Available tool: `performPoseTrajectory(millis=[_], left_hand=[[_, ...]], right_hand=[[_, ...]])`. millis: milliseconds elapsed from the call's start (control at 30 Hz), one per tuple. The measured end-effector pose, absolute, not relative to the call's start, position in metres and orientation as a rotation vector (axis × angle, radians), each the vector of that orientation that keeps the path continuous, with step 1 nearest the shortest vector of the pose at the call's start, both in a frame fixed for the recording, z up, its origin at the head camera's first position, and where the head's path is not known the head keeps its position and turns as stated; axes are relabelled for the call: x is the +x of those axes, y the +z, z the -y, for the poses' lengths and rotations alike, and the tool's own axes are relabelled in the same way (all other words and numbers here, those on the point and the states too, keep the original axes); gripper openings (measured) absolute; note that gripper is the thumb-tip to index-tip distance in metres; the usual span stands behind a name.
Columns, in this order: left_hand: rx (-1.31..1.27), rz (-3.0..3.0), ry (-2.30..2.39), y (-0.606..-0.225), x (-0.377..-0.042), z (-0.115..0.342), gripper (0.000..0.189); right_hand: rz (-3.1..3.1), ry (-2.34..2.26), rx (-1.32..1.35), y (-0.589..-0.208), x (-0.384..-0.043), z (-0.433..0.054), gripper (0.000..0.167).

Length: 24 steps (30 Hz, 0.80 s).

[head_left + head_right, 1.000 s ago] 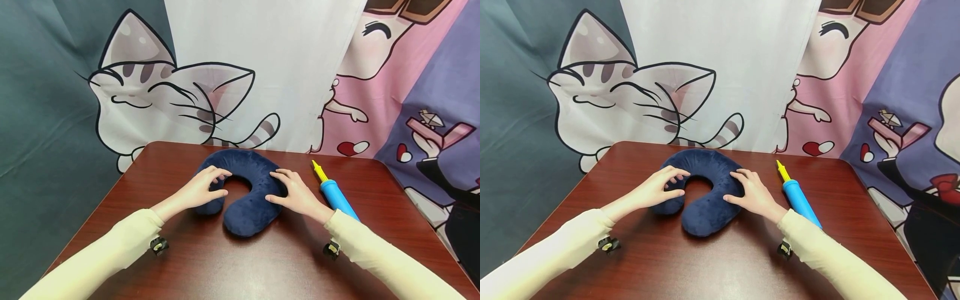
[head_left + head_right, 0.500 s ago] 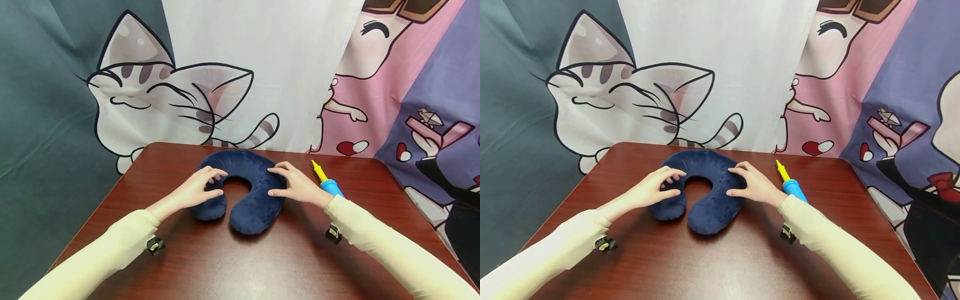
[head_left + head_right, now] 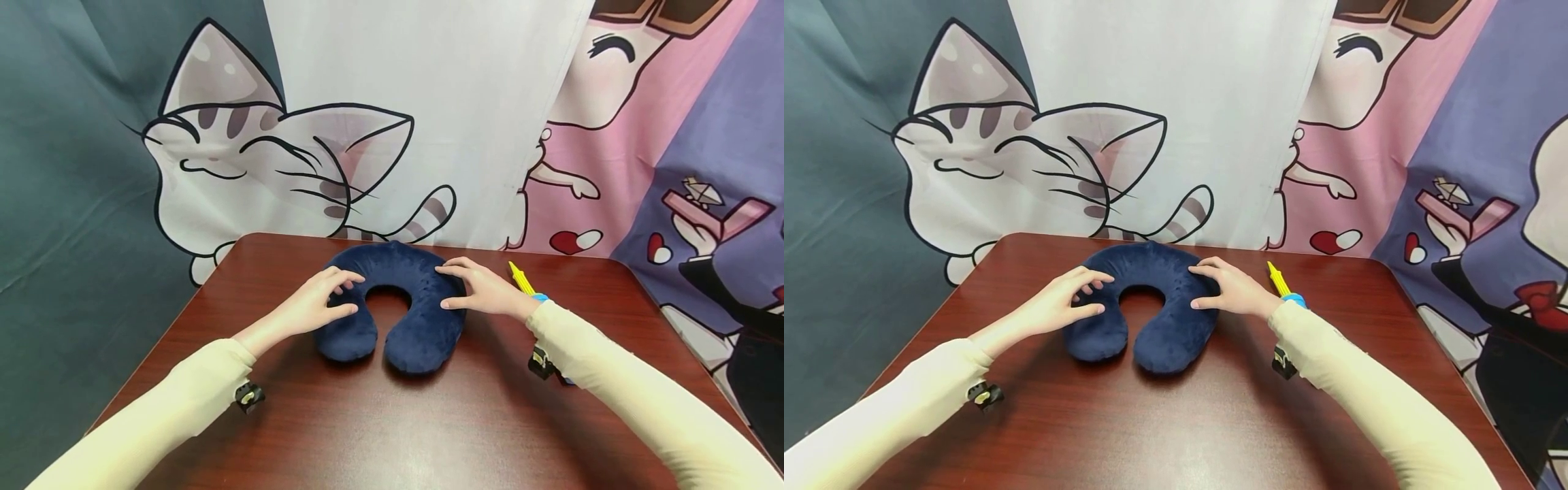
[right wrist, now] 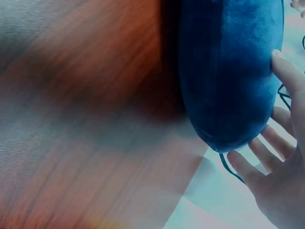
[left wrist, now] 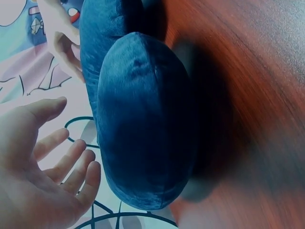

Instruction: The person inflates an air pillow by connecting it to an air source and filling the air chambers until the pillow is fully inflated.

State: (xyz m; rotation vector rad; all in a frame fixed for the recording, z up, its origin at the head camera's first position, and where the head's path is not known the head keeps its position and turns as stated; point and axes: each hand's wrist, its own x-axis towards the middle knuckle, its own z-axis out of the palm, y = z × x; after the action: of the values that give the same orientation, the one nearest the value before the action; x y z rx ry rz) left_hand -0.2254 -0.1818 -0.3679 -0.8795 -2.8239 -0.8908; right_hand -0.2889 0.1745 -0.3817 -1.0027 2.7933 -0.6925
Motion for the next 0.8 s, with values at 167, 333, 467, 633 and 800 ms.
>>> performPoseTrajectory(millis=[167, 333, 467, 633, 800], left_hand=[[-0.881, 2.824, -0.882, -0.367, -0.228, 0.182, 0.049], [-0.899, 2.819, -0.876, -0.367, -0.230, 0.184, 0.049], [-0.925, 2.819, -0.866, -0.366, -0.232, 0.185, 0.048], [-0.952, 2.832, -0.834, -0.367, -0.234, 0.184, 0.047], [-0.984, 2.813, -0.795, -0.368, -0.234, 0.181, 0.048]], right_hand=[[-2.786, -0.666, -1.019, -0.378, -0.295, -0.176, 0.071], [-2.769, -0.658, -1.013, -0.377, -0.300, -0.176, 0.072], [-2.758, -0.645, -0.990, -0.375, -0.302, -0.174, 0.073], [-2.742, -0.636, -0.988, -0.373, -0.305, -0.173, 0.073], [-2.760, -0.613, -1.009, -0.375, -0.303, -0.175, 0.072]])
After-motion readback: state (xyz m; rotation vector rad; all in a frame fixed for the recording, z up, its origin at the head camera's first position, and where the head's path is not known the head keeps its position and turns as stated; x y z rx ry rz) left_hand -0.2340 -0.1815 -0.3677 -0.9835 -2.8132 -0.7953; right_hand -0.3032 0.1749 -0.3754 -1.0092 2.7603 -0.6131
